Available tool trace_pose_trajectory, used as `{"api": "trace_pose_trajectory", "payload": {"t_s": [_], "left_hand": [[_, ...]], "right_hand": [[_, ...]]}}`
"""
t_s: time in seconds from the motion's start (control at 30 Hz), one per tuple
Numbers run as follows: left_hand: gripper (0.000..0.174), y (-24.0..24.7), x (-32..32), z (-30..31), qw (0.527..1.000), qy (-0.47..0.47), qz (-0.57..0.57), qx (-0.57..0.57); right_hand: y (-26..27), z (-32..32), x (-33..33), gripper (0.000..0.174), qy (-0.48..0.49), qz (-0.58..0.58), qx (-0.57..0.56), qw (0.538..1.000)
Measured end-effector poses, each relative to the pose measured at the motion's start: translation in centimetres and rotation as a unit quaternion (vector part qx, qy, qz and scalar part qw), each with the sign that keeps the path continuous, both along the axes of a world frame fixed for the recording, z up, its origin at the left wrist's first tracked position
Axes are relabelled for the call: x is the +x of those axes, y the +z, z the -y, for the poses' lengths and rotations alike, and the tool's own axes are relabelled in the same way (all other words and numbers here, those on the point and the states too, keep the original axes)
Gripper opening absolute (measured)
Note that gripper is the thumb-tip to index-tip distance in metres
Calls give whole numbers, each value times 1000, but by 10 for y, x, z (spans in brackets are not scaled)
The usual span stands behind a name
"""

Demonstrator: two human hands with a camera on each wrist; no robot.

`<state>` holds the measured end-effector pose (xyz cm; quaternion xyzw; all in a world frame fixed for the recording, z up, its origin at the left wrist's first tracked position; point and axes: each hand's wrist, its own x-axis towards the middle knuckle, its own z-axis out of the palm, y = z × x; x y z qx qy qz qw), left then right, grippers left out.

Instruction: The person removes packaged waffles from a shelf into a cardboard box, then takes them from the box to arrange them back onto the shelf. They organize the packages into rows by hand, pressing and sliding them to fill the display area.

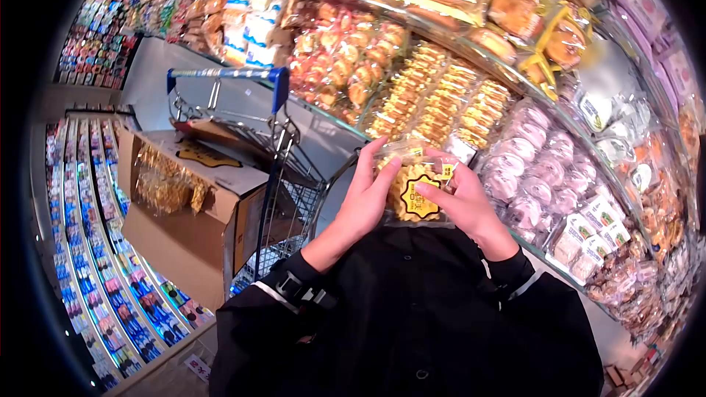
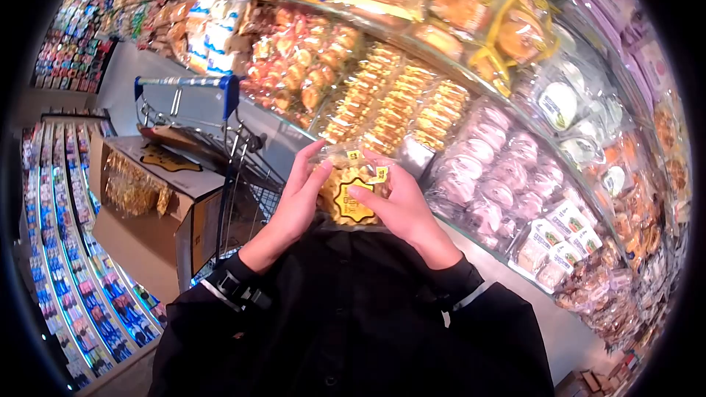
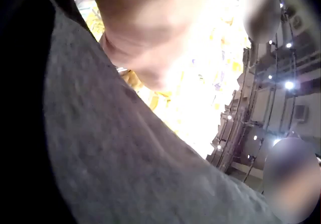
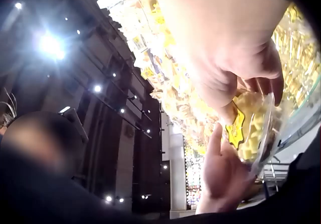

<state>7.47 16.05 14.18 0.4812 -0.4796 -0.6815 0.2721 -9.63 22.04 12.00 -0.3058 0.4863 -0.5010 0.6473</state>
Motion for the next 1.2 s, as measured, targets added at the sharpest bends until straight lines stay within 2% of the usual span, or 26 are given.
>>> {"api": "trace_pose_trajectory", "payload": {"t_s": [0.07,0.1,0.13,0.17,0.2,0.23,0.27,0.3,0.33,0.37,0.4,0.47,0.5,0.57,0.6,0.63,0.7,0.77,0.8,0.9,1.0,1.07,1.13,1.2], "left_hand": [[47,-16,-8,4,1000,3,-6,-2],[46,-29,-10,7,1000,16,-9,-5],[49,-45,-10,12,999,24,16,-44],[49,-59,-8,18,999,20,15,-44],[52,-65,-7,26,981,-54,138,-125],[54,-71,-7,33,936,-128,257,-203],[60,-80,-9,39,893,-203,299,-268],[60,-82,-17,45,894,-207,296,-267],[56,-83,-28,51,825,-330,354,-292],[53,-84,-38,52,736,-446,401,-312],[53,-89,-48,51,736,-450,396,-314],[53,-111,-72,47,653,-501,405,-399],[53,-128,-81,43,602,-499,430,-451],[53,-152,-94,46,570,-522,439,-458],[53,-149,-97,53,570,-526,431,-462],[50,-146,-100,59,565,-545,426,-450],[48,-148,-105,66,558,-568,415,-441],[38,-164,-111,68,561,-608,452,-333],[34,-164,-109,73,588,-599,438,-323],[31,-163,-112,84,565,-646,425,-289],[36,-153,-115,86,536,-654,449,-290],[35,-149,-113,90,534,-659,429,-311],[34,-152,-112,91,527,-666,410,-332],[33,-158,-113,91,530,-666,406,-333]], "right_hand": [[-4,-9,-20,49,-23,-80,-3,996],[-4,-13,-31,49,-30,-84,-1,996],[-4,-16,-41,48,-93,-206,-28,974],[-6,-18,-51,47,-154,-324,-54,932],[-14,-19,-59,44,-208,-381,-55,899],[-23,-16,-62,44,-211,-382,-52,898],[-32,-10,-65,43,-223,-401,-50,887],[-43,-4,-67,42,-232,-421,-49,876],[-60,3,-64,40,-221,-374,-43,899],[-73,5,-60,40,-224,-378,-39,898],[-83,8,-58,39,-203,-423,-25,883],[-104,11,-54,34,-180,-502,-14,846],[-108,11,-53,34,-185,-507,-9,842],[-113,10,-50,37,-167,-560,-17,812],[-115,11,-48,38,-133,-624,-22,770],[-117,14,-45,38,-136,-628,-15,766],[-120,21,-39,33,-77,-714,10,696],[-110,31,-36,29,-51,-732,50,678],[-106,35,-34,24,-22,-745,84,661],[-101,41,-31,19,11,-750,159,642],[-94,44,-26,21,34,-766,188,614],[-92,48,-22,22,42,-770,209,601],[-92,50,-16,16,62,-784,196,586],[-110,54,-18,14,84,-770,203,599]]}}
